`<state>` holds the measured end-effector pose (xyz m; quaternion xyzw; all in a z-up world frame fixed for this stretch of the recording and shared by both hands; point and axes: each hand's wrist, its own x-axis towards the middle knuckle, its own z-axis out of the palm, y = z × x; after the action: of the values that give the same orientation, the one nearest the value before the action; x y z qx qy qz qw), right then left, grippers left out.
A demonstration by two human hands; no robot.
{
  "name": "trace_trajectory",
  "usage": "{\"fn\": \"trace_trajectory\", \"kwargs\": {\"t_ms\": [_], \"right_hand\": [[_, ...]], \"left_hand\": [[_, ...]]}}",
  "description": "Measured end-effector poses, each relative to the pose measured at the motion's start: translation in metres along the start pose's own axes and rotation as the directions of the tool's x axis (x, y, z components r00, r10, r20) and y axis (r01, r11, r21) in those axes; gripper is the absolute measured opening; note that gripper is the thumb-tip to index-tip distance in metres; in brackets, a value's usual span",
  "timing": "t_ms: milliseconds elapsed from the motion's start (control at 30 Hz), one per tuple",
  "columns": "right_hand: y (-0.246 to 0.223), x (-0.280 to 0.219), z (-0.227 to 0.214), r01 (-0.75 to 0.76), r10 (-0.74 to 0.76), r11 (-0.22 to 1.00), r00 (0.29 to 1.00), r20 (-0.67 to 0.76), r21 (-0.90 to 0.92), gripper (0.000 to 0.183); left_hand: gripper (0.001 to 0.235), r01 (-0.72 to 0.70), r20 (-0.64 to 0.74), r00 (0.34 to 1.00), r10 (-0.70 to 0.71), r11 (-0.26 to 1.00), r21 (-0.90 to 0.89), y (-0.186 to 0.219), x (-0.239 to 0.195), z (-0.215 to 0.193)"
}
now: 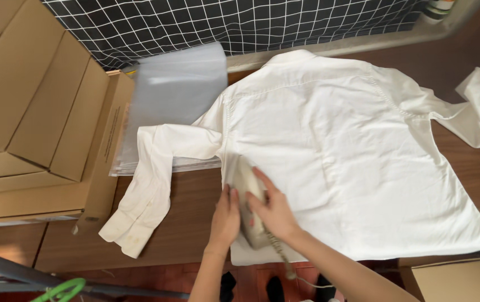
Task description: The person irons a white long-sleeved shirt on a wooden table. They smooth the fabric with their hands, iron the sleeves and body, flip the shirt over, and continue ironing the back and remaining areas.
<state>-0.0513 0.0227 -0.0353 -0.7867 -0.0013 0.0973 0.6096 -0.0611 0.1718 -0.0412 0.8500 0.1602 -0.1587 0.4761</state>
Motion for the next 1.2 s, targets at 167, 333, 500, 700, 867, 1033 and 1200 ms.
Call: {"fn": "trace_trajectory", "kwargs": {"t_ms": [167,333,500,700,867,1033,1200], "right_hand": [[0.023,-0.009,-0.054,-0.054,0.045,0.998,0.975,-0.220,-0.034,0.075],[0.019,-0.020,-0.109,-0.222,0.168,0.969,0.909,-0.381,-0.104,0.077],[0.053,-0.018,-0.165,-0.115,0.139,0.989,0.933,-0.332,0.093,0.050],[0.200,0.002,-0.242,0.042,-0.480,0.569,0.828,-0.290,-0.822,0.040],[0.210,-0.006,-0.220,-0.147,-0.478,0.382,0.814,-0.331,-0.913,0.048],[0.210,-0.008,-0.221,-0.168,-0.436,0.405,0.828,-0.351,-0.899,0.048],[0.219,-0.003,-0.221,-0.189,-0.419,0.419,0.828,-0.373,-0.888,0.047]], "left_hand": [[0.088,-0.054,0.050,0.998,0.043,0.971,0.235,0.005,-0.002,-0.002],[0.087,-0.101,0.051,0.995,0.087,0.896,0.433,-0.001,0.009,0.012],[0.096,-0.049,0.028,0.999,0.040,0.835,0.549,0.001,0.024,0.026],[0.071,-0.242,0.051,0.967,0.250,0.961,-0.133,0.068,0.012,0.054],[0.071,-0.091,0.285,0.923,0.259,0.866,-0.492,0.101,-0.013,0.109],[0.043,-0.055,0.253,0.943,0.216,0.852,-0.520,0.092,-0.018,0.150],[0.041,-0.071,0.212,0.966,0.145,0.944,-0.323,0.087,-0.077,0.148]]}}
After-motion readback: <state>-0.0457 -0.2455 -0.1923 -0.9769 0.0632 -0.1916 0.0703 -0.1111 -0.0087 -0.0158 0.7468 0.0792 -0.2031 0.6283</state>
